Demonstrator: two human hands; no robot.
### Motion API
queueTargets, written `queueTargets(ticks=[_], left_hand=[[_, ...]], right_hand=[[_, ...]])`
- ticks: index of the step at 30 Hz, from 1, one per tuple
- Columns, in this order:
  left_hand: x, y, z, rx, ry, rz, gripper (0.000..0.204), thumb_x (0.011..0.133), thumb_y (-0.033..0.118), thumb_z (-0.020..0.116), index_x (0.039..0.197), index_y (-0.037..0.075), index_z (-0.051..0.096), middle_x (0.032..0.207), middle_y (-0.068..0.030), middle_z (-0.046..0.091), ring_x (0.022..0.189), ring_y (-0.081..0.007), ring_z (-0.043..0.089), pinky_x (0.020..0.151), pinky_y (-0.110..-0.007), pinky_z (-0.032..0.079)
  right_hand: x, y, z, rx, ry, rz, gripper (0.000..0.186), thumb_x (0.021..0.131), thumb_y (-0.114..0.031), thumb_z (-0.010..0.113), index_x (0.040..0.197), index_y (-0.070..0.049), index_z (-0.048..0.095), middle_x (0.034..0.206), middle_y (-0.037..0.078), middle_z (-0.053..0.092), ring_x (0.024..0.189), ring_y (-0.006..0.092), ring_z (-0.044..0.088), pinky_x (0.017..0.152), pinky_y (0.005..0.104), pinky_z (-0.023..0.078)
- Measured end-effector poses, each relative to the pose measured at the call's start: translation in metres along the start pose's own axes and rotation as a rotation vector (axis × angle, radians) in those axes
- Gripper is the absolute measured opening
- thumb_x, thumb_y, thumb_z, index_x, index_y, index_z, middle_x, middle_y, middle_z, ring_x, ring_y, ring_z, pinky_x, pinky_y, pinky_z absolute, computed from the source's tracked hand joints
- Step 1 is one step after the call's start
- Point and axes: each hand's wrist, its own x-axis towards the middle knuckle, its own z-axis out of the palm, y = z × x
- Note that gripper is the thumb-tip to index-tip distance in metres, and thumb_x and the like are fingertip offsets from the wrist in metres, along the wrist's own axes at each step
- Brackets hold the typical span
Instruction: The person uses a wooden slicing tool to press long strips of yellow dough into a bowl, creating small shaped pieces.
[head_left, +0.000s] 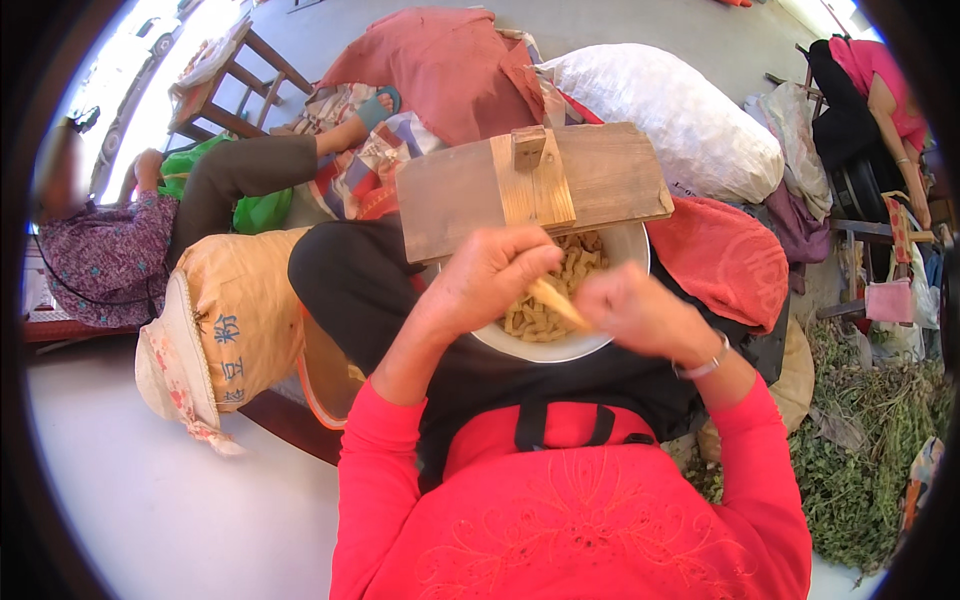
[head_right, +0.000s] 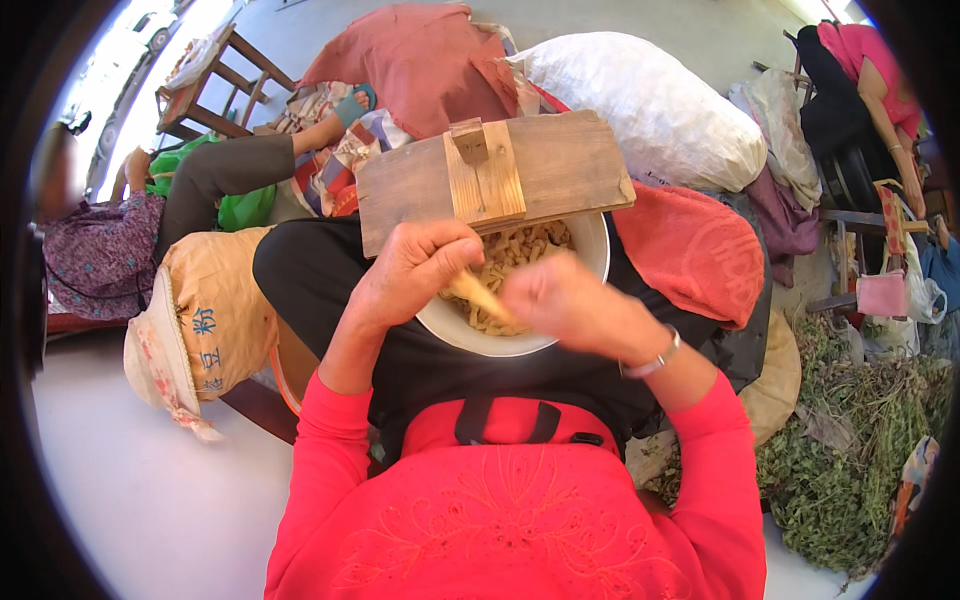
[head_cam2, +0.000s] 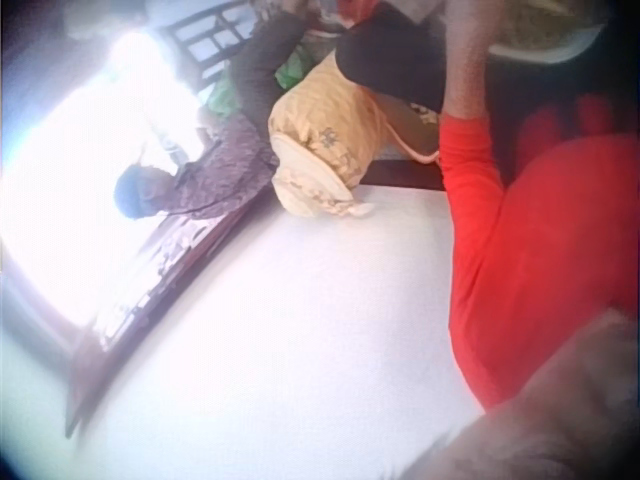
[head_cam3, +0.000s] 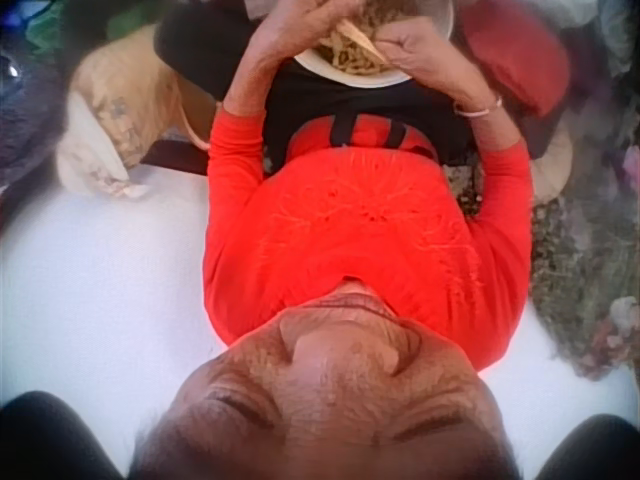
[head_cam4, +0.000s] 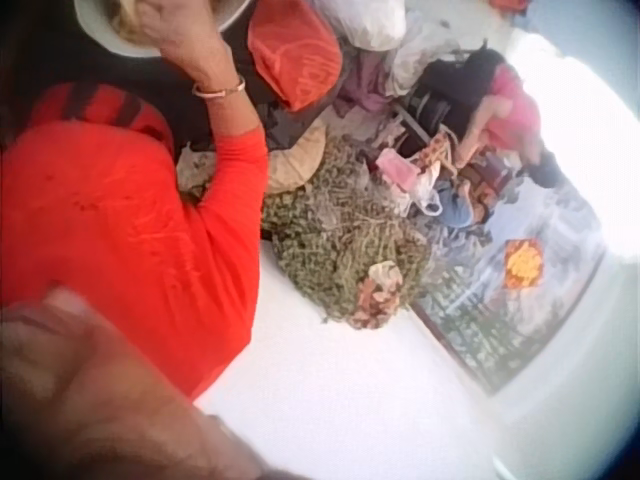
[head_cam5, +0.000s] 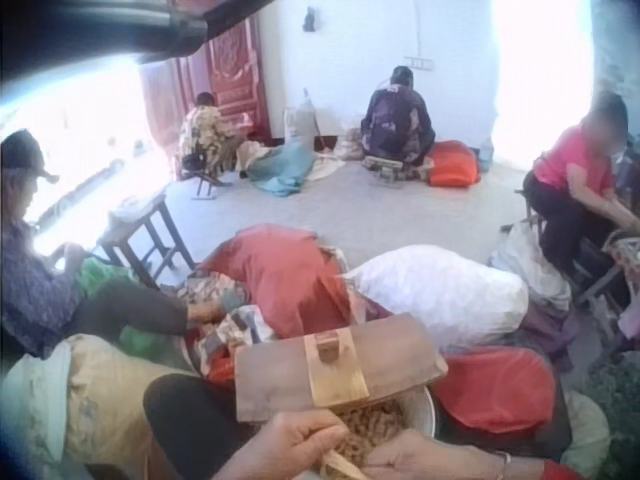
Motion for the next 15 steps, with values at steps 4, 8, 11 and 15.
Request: queueTargets(ticks=[4, 8, 11, 15], left_hand=[[-0.024, 0.047, 0.036, -0.172, -0.144, 0.399, 0.034, 0.098, 0.030, 0.049, 0.093, 0.001, 0.066, 0.072, -0.0087, 0.061, 0.060, -0.0195, 0.059, 0.057, -0.031, 0.046], [-0.030, 0.052, 0.069, -0.390, -0.115, 0.695, 0.029, 0.096, 0.022, 0.051, 0.114, 0.000, 0.057, 0.088, -0.0146, 0.063, 0.075, -0.0260, 0.065, 0.067, -0.030, 0.050], [-0.029, 0.014, 0.082, -0.321, -0.008, 0.158, 0.028, 0.091, 0.015, 0.060, 0.113, 0.000, 0.051, 0.091, -0.0111, 0.063, 0.077, -0.0230, 0.063, 0.070, -0.033, 0.049], [-0.008, -0.036, 0.099, -0.704, 0.134, 0.034, 0.026, 0.094, 0.015, 0.058, 0.113, -0.001, 0.052, 0.079, 0.0025, 0.058, 0.069, -0.0158, 0.057, 0.063, -0.033, 0.048]], right_hand=[[-0.045, -0.085, -0.006, 0.646, -0.202, -0.486, 0.019, 0.084, -0.010, 0.068, 0.098, 0.004, 0.071, 0.064, 0.007, 0.061, 0.053, 0.0183, 0.057, 0.050, 0.0312, 0.043], [-0.056, -0.087, -0.008, 0.156, 0.476, -0.532, 0.023, 0.080, -0.009, 0.068, 0.100, 0.001, 0.070, 0.081, 0.011, 0.067, 0.063, 0.0217, 0.063, 0.057, 0.0309, 0.048], [-0.020, -0.033, 0.017, -0.167, 0.821, -0.370, 0.028, 0.078, -0.010, 0.067, 0.105, -0.003, 0.070, 0.080, 0.008, 0.068, 0.061, 0.0223, 0.060, 0.055, 0.0312, 0.044], [-0.003, 0.018, 0.035, -0.469, 0.866, -0.204, 0.033, 0.073, -0.008, 0.065, 0.106, -0.010, 0.071, 0.065, 0.005, 0.056, 0.056, 0.0233, 0.053, 0.054, 0.0335, 0.039]])
